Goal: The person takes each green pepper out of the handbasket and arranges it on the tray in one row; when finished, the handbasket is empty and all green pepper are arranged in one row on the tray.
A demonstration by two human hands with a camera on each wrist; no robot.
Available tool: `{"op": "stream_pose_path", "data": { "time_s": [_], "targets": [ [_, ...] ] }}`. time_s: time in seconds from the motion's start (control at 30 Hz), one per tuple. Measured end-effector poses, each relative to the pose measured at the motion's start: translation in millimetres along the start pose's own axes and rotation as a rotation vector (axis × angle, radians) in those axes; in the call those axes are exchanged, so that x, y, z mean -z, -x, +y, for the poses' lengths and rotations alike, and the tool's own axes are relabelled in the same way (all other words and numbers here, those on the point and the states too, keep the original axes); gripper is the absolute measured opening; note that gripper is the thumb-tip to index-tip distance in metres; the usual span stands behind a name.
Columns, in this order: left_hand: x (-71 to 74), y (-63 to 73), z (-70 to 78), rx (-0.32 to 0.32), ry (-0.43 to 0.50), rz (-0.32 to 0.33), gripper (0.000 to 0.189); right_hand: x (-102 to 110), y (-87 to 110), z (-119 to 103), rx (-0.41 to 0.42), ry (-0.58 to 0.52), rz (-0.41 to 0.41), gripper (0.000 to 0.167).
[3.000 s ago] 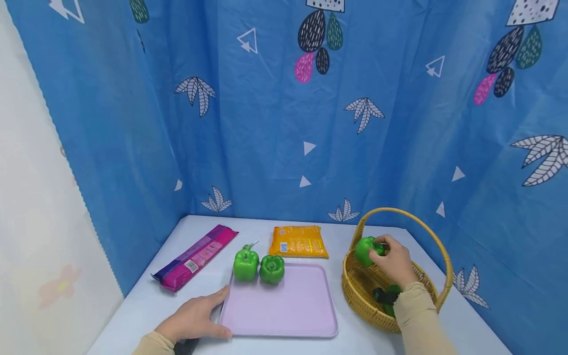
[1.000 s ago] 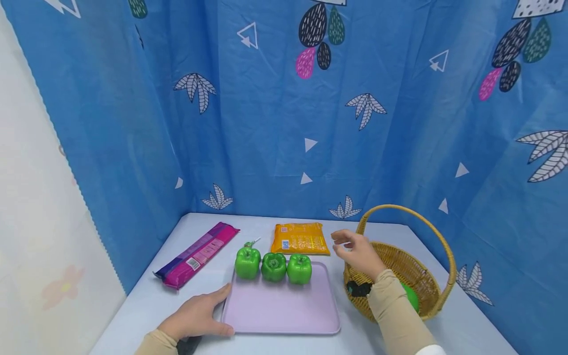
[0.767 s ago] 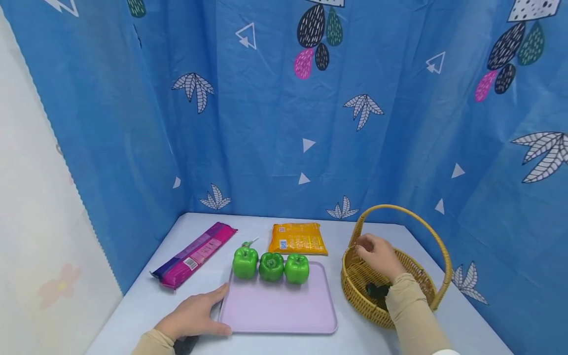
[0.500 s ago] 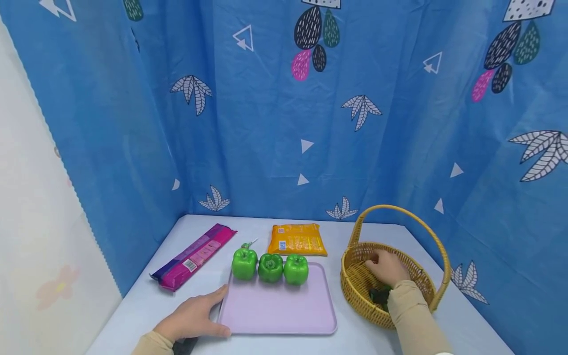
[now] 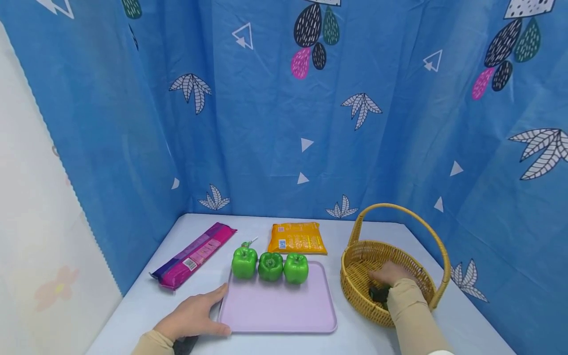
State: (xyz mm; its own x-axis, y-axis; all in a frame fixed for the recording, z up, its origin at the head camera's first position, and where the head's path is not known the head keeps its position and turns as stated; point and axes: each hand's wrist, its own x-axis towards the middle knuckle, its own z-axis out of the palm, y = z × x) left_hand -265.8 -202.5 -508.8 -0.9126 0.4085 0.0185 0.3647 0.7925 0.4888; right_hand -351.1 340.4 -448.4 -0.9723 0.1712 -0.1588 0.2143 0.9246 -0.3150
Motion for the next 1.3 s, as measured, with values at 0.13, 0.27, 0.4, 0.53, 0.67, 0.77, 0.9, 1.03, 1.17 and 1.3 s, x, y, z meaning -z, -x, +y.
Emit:
{"op": "stream_pose_path", "data": {
  "time_s": [0.13,0.27,0.4,0.53,0.67,0.77,0.9,1.03,1.17,1.3],
  "targets": [
    [0.1,-0.1,0.7,0.002,0.003,0.000,0.121,0,-1.2,-1,0.004,-0.064,0.038,0.033],
    [0.5,0.3,1.0,0.001,0.006,0.001,0.121,-2,-7.7,-2,0.035,-0.221,0.164,0.035],
    [1.0,0.7,0.7,-0.002,0.007,0.002,0.121,-4,-15.4,-5,0.080,-0.381,0.298,0.034],
    [1.2,0.8,0.2,-0.002,0.006,0.005,0.120,-5,-19.1,-7,0.088,-0.447,0.331,0.034],
    [1.4,0.9,0.3,-0.002,0.006,0.004,0.119,-4,-18.5,-7,0.078,-0.450,0.236,0.044],
    [1.6,1.2,1.3,-0.003,0.009,0.001,0.119,-3,-16.6,-6,0.071,-0.452,0.162,0.053],
    [1.7,1.3,2.3,-0.002,0.013,0.000,0.118,-4,-16.6,-7,0.121,-0.492,0.194,0.048],
    [2.6,1.6,2.5,-0.007,0.008,0.001,0.118,-6,-19.6,-9,0.230,-0.411,0.268,0.039],
    [3.5,1.9,2.5,-0.010,0.011,-0.005,0.118,-8,-22.9,-11,0.306,-0.316,0.284,0.043],
    [2.6,1.4,1.8,0.000,0.015,-0.012,0.118,-9,-22.5,-11,0.296,-0.303,0.258,0.065]
  ]
}}
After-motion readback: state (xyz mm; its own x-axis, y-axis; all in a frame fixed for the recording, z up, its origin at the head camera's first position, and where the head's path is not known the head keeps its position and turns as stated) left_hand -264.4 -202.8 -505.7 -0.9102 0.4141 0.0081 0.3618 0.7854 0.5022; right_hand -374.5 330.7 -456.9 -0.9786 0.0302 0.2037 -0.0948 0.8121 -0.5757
